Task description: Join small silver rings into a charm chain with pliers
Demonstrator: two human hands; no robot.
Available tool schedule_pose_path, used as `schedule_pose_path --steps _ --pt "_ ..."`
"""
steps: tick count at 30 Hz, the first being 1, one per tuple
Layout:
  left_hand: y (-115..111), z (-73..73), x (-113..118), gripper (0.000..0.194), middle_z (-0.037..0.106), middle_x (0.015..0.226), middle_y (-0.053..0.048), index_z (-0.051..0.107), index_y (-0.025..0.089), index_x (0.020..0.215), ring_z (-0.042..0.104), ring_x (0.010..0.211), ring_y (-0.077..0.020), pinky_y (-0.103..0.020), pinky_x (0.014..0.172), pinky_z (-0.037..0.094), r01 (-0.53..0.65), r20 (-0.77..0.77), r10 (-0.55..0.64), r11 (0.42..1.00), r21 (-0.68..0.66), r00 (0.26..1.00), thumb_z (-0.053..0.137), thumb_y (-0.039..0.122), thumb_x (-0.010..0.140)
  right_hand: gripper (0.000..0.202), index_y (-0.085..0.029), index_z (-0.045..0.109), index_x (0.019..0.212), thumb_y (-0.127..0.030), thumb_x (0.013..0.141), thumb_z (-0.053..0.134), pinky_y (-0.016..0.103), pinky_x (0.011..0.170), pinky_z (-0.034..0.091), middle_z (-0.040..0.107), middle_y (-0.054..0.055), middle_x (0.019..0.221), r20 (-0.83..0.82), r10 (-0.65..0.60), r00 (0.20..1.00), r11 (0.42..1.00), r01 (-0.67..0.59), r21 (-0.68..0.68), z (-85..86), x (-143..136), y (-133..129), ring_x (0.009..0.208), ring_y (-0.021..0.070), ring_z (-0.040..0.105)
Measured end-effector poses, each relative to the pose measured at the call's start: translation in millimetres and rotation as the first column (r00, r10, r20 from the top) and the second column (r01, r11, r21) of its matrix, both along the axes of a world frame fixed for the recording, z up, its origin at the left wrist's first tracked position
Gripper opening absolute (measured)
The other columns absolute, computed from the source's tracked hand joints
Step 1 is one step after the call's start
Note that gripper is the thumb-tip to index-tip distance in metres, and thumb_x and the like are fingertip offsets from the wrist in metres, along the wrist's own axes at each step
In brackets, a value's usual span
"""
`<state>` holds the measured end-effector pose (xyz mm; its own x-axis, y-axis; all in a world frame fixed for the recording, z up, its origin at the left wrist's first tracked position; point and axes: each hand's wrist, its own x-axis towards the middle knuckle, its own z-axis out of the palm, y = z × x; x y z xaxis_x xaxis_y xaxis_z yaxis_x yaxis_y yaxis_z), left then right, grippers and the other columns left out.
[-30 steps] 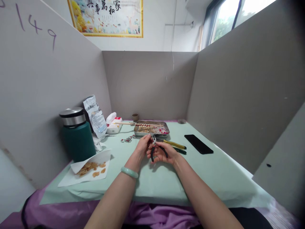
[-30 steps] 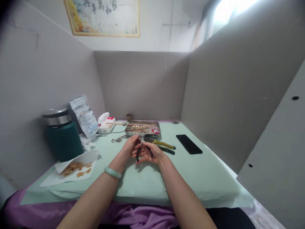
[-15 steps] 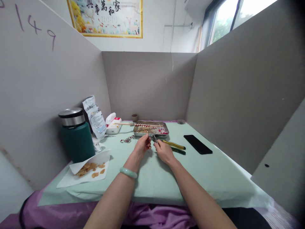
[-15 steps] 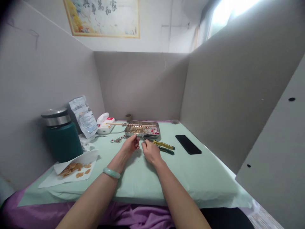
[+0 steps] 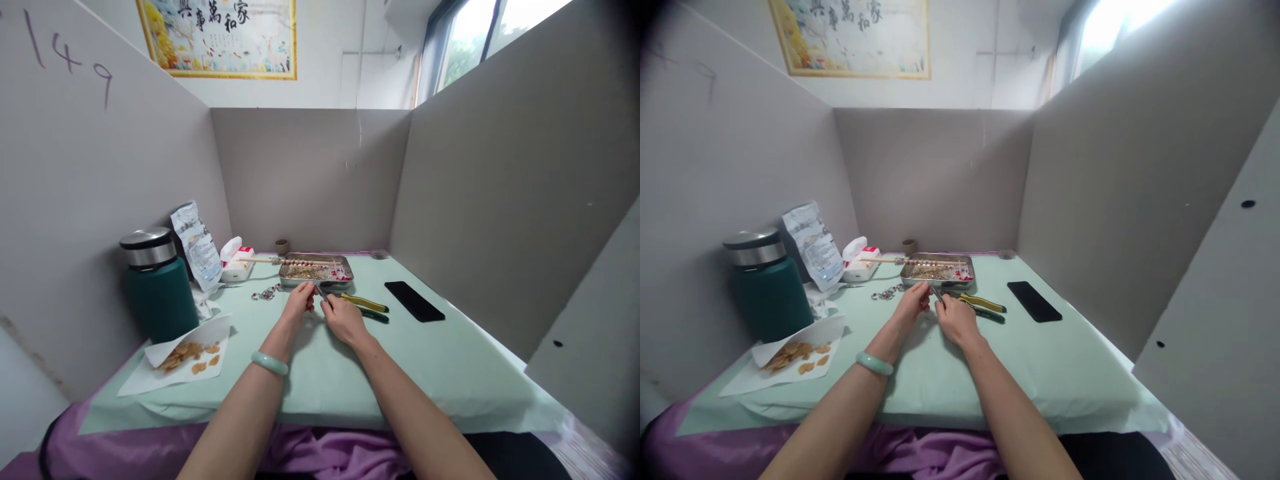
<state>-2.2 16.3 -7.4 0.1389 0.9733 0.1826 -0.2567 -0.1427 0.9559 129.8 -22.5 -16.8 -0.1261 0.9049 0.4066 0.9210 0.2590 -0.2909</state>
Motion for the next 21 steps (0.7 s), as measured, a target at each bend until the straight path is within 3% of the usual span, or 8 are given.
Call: schedule_pose_path --steps 11,17,21 --pt "-3.8 2.9 0.0 0.034 0.039 0.054 0.005 0.051 0.017 0.066 0.032 0.044 -0.006 -0.019 0.042 0.031 0.004 0.0 -0.004 1.0 0.012 1.0 0.06 0.049 0.071 0.033 -0.019 0.056 0.09 -0.038 0.094 0.029 0.026 0.063 0.027 0.065 0.004 0.091 -0.016 -0.028 0.999 1.0 0.028 0.005 2.5 -1.3 -1.6 0.085 0.0159 0.058" --pt "-4.2 2.2 0.2 0.033 0.036 0.051 0.005 0.051 0.017 0.064 0.032 0.044 -0.0066 -0.02 0.042 0.031 0.005 -0.078 -0.003 1.0 0.023 0.997 0.058 0.048 0.072 0.034 -0.018 0.057 0.091 -0.038 0.094 0.029 0.026 0.063 0.03 0.066 0.006 0.089 0.008 -0.057 0.998 0.998 0.057 -0.029 4.9 -2.9 -3.7 0.082 0.0169 0.06" --pt "-1.6 0.3 0.6 0.031 0.039 0.051 0.004 0.05 0.017 0.063 0.035 0.043 -0.0077 -0.021 0.042 0.032 -0.044 -0.209 0.05 0.998 0.034 0.977 0.052 0.045 0.076 0.034 -0.019 0.058 0.09 -0.037 0.093 0.03 0.027 0.062 0.03 0.067 0.007 0.085 0.035 -0.083 0.996 0.996 0.083 -0.013 3.1 -3.8 -2.6 0.078 0.0182 0.061"
